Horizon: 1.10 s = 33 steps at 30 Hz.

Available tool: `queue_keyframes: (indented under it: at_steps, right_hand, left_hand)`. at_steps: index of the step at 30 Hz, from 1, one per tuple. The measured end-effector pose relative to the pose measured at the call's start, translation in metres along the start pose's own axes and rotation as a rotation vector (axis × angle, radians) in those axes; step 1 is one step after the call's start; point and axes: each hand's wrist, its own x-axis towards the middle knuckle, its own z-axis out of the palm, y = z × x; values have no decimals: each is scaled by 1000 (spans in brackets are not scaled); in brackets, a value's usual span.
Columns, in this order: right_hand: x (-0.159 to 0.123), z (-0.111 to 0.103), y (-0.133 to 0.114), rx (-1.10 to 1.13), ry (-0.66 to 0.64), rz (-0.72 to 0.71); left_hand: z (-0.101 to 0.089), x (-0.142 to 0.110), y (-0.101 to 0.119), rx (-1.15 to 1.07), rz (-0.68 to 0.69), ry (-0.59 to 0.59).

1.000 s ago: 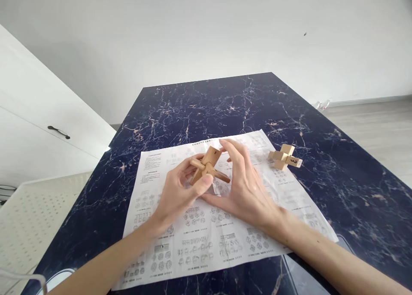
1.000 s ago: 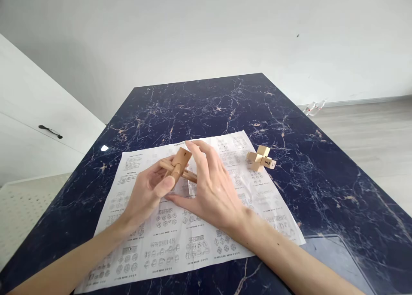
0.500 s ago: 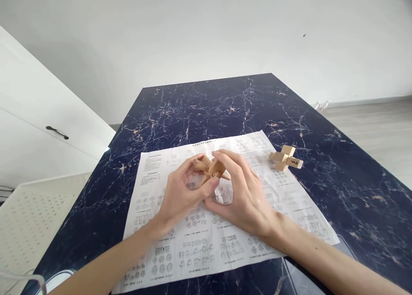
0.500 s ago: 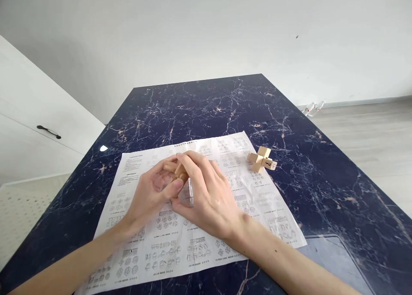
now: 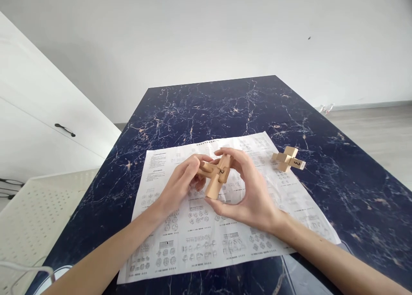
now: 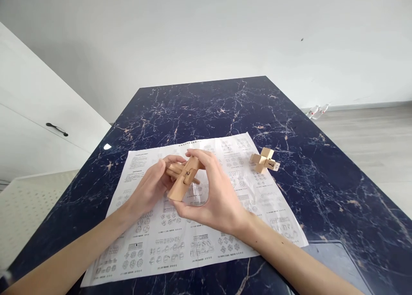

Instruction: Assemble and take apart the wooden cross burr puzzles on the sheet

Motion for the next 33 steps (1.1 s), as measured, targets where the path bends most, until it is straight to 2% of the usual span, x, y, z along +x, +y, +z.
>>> queue_keyframes:
  at_steps: [5, 10, 15, 20, 23, 26, 29, 33]
  right_hand:
    - [3, -4, 1, 150, 17, 89]
    - [5, -6, 4, 259, 16, 71]
    - [9, -14, 9, 275, 74, 97]
    - [8, -15, 20, 142, 144, 224]
    - [3, -9, 25, -67, 59, 341]
    - [-1, -3, 26, -253, -84, 384]
    - [-4, 0, 28, -338, -175, 349]
    - [-6, 0, 32, -383, -206, 256]
  left_hand:
    - [-5, 4, -6, -119, -33, -80]
    - [-6, 6, -5, -228, -62, -119]
    - [-11, 11, -1, -337, -99, 5]
    - [-20, 18, -4, -512, -106, 148]
    - [-21, 20, -5, -599, -126, 161]
    - [-21, 18, -5, -632, -151, 112]
    - [-21, 15, -6, -634, -177, 65]
    - [-20, 14, -9, -633, -183, 18]
